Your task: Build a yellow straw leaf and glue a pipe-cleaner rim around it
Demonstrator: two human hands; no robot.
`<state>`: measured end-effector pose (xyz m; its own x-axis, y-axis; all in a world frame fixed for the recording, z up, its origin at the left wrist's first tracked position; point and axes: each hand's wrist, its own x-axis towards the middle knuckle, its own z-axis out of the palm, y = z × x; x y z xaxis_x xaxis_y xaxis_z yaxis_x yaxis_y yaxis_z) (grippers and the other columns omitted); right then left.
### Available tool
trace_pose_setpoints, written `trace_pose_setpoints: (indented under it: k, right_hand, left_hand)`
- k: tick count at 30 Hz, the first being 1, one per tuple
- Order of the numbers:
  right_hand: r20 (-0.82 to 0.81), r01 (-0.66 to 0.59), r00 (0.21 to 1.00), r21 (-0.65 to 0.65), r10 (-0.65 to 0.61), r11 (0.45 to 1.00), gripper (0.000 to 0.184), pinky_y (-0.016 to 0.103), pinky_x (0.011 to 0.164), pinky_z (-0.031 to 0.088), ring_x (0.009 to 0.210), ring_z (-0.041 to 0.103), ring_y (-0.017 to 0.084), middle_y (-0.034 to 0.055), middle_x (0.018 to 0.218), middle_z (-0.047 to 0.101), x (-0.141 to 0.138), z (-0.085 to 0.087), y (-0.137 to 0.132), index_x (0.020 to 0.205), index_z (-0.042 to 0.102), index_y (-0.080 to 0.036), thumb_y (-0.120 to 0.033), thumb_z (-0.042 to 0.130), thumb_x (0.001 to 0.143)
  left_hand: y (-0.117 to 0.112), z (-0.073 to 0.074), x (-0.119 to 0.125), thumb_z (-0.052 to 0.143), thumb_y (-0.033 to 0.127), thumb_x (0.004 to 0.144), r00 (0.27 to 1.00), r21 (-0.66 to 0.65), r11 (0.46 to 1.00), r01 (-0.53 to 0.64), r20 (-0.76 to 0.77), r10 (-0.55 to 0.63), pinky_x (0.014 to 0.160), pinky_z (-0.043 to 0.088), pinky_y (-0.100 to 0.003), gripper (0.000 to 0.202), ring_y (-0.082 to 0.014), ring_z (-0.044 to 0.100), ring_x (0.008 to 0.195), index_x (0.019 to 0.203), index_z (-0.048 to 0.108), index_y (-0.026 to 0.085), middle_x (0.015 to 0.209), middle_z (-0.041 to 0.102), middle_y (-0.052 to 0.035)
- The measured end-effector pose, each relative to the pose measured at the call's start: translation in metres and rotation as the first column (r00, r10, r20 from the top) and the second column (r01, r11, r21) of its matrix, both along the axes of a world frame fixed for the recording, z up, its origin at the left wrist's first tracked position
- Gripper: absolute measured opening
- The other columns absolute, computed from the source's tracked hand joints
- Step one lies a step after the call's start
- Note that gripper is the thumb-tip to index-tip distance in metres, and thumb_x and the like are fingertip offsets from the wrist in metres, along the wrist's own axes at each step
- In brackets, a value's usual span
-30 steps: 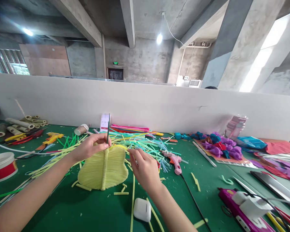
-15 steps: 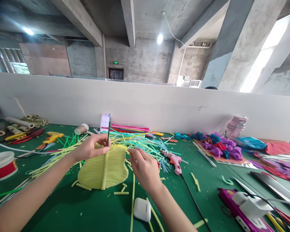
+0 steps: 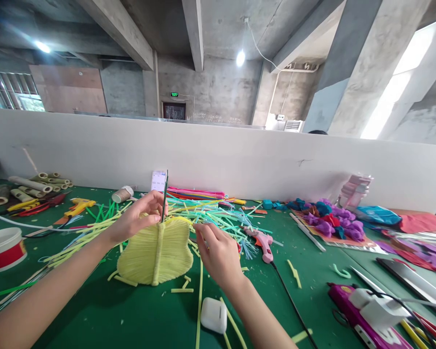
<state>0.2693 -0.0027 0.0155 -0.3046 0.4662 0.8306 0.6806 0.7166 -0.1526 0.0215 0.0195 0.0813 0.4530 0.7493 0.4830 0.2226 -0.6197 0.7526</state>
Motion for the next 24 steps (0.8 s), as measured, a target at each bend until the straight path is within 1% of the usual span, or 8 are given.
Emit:
trace_pose_setpoints:
  k: [5,10,15,20,24]
  right_hand:
    - [0.000,-0.001,1.000,-0.001,0.001,1.000,0.019,0.025,0.072,0.053,0.083,0.070,0.015,0.0040,0.099,0.072,0.0002,0.0012,-0.0011,0.111,0.059,-0.023,-0.016,0.050,0.096]
    - [0.002,0.004,1.000,-0.003,-0.004,1.000,0.018,0.026,0.071,0.053,0.081,0.069,0.015,0.0042,0.097,0.072,0.0009,0.0004,-0.0005,0.110,0.059,-0.023,-0.017,0.049,0.097]
    - [0.005,0.003,1.000,-0.007,-0.003,1.000,0.017,0.025,0.071,0.053,0.081,0.069,0.015,0.0038,0.097,0.072,-0.0002,0.0005,-0.0014,0.110,0.059,-0.023,-0.016,0.050,0.096]
    - [0.002,0.000,1.000,0.006,0.000,1.000,0.017,0.025,0.071,0.053,0.081,0.069,0.014,0.0037,0.097,0.072,-0.0014,0.0030,-0.0009,0.110,0.059,-0.022,-0.016,0.051,0.096]
    - [0.004,0.004,1.000,0.001,-0.004,1.000,0.017,0.025,0.070,0.053,0.081,0.069,0.014,0.0041,0.096,0.072,-0.0010,0.0022,-0.0002,0.110,0.060,-0.022,-0.017,0.050,0.097]
  left_hand:
    - [-0.0012,0.0026,-0.0002,0.056,0.022,0.084,0.997,-0.048,0.996,0.074,0.013,-0.074,0.079,0.044,-0.030,0.015,-0.0183,0.059,0.088,0.098,0.051,0.020,0.092,0.061,-0.0025]
    - [-0.0019,0.0026,-0.0008,0.056,0.022,0.085,0.997,-0.046,0.996,0.075,-0.016,-0.076,0.078,0.045,-0.030,0.014,-0.0183,0.060,0.086,0.098,0.052,0.020,0.088,0.063,-0.0020]
    - [-0.0014,0.0023,-0.0016,0.059,0.025,0.086,0.998,-0.039,0.997,0.063,-0.028,-0.064,0.076,0.046,-0.028,0.013,-0.0162,0.062,0.080,0.097,0.053,0.020,0.087,0.064,-0.0010]
    - [-0.0019,0.0023,-0.0004,0.058,0.026,0.088,0.997,-0.021,0.998,0.065,-0.042,-0.066,0.077,0.047,-0.028,0.011,-0.0172,0.064,0.083,0.095,0.054,0.019,0.088,0.064,-0.0017]
    - [-0.0029,0.0029,0.0006,0.059,0.026,0.087,0.998,-0.031,0.998,0.059,-0.033,-0.060,0.077,0.048,-0.029,0.011,-0.0178,0.065,0.083,0.094,0.053,0.020,0.087,0.064,-0.0015]
